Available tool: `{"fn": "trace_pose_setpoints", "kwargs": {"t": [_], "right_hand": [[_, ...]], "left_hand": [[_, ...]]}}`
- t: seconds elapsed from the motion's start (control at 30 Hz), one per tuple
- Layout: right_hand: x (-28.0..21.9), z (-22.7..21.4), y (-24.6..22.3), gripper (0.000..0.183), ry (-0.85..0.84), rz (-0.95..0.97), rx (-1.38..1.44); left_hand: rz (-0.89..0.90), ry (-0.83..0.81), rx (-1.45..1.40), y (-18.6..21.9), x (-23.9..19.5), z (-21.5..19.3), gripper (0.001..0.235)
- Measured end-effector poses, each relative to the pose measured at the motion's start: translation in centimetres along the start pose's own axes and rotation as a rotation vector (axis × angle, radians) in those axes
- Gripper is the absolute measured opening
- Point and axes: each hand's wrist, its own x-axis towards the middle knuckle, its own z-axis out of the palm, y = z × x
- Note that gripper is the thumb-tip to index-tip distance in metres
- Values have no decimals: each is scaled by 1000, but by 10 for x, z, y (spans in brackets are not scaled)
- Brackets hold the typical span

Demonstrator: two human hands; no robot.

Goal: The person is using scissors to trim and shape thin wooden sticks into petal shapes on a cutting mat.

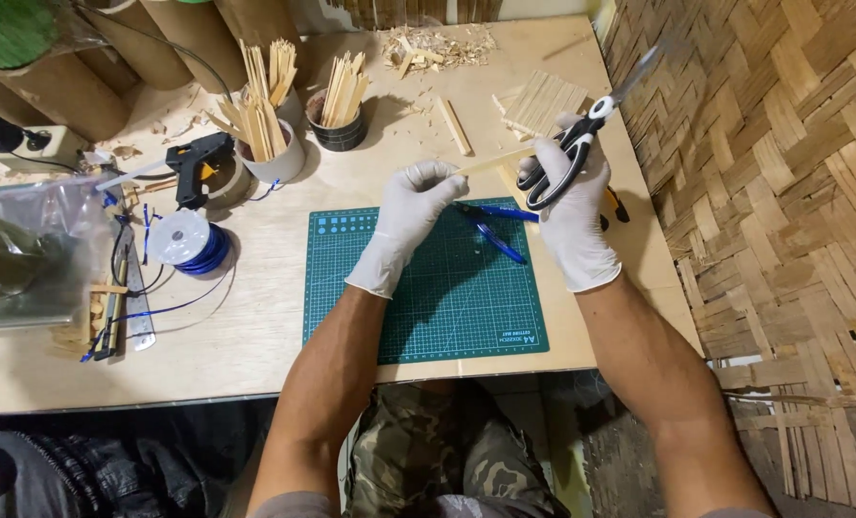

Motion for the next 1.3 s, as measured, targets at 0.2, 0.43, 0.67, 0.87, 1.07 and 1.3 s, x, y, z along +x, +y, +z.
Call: {"fn": "trace_pose_setpoints", "kwargs": {"t": [0.2,0.43,0.67,0.87,1.07,1.3], "right_hand": [[-18,13,-2,31,-76,170,-35],[-37,19,11,43,-116,30,-217],[-44,21,18,46,-127,52,-266],[-31,-6,68,60,-390,-5,-437],[-31,-5,71,62,-420,-56,-377],[-43,-1,66,60,-419,-20,-320]], "left_hand": [[34,187,-169,9,7,-11,8],[87,175,-355,13,-2,-9,14],[37,159,-385,10,-3,-1,10],[-34,253,-395,2,8,-7,11],[-36,280,-378,-1,9,-9,9],[-12,285,-369,-20,16,-11,11]]}}
